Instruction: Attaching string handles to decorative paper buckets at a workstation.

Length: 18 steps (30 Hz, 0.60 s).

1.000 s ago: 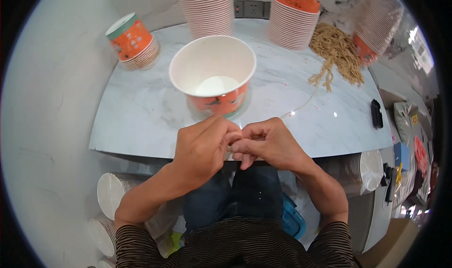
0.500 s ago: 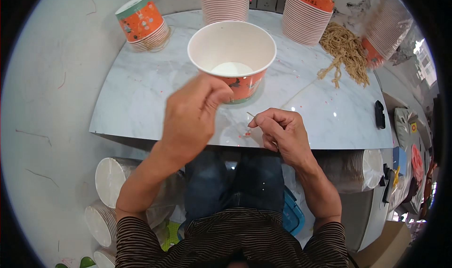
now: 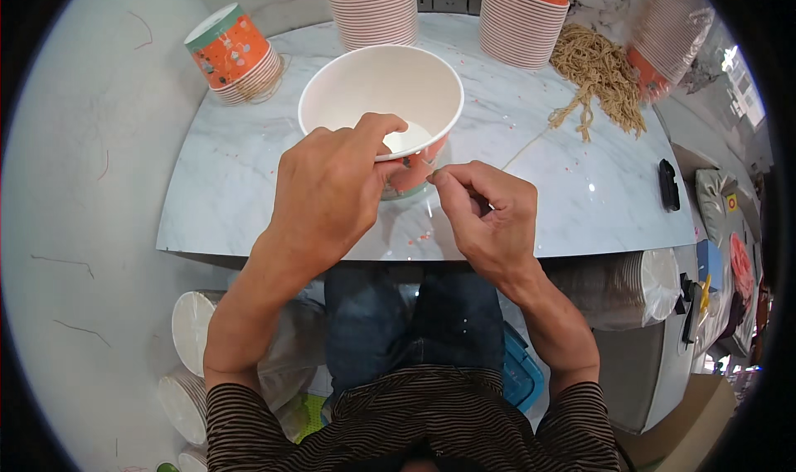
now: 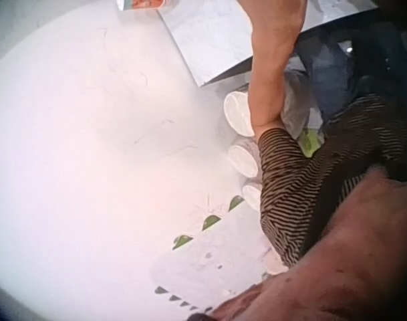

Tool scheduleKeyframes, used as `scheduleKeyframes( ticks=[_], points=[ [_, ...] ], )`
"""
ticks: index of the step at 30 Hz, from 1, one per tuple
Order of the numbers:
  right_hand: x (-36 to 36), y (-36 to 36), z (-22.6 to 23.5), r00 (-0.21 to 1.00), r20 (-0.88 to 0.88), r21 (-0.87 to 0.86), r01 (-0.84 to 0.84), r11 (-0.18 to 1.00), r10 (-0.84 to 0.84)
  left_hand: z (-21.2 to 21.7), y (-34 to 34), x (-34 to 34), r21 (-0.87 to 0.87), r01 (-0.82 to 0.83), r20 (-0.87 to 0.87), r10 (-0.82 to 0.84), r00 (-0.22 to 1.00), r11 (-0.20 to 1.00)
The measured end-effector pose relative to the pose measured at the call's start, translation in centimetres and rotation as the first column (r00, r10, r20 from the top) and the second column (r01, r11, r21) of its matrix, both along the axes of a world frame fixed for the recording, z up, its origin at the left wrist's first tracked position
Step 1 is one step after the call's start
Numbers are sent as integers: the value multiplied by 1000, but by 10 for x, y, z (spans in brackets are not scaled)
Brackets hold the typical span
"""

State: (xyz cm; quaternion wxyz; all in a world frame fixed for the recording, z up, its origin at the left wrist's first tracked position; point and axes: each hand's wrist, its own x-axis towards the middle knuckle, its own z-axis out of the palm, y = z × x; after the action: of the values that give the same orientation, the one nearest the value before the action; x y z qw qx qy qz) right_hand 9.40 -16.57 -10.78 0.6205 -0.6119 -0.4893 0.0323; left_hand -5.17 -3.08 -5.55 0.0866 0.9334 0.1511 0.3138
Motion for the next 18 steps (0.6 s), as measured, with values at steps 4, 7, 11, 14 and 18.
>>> scheduleKeyframes(
  ticks=[4,7,11,14,18],
  points=[
    [2,4,0,998,58,28,34,999,-36,1,-3,1,-13,12,7,-12,1000,1000],
    [2,6,0,995,80,31,50,998,-53,1,-4,2,-36,11,12,-10,1000,999],
    [1,8,-2,992,108,38,58,998,-62,1,-5,2,-45,-3,6,3,1000,999],
    [3,7,-2,990,114,32,76,997,-80,0,-5,5,-45,15,20,-14,1000,999],
    [1,7,-2,991,98,26,87,996,-89,-2,-4,3,-60,38,38,-36,999,998]
  ],
)
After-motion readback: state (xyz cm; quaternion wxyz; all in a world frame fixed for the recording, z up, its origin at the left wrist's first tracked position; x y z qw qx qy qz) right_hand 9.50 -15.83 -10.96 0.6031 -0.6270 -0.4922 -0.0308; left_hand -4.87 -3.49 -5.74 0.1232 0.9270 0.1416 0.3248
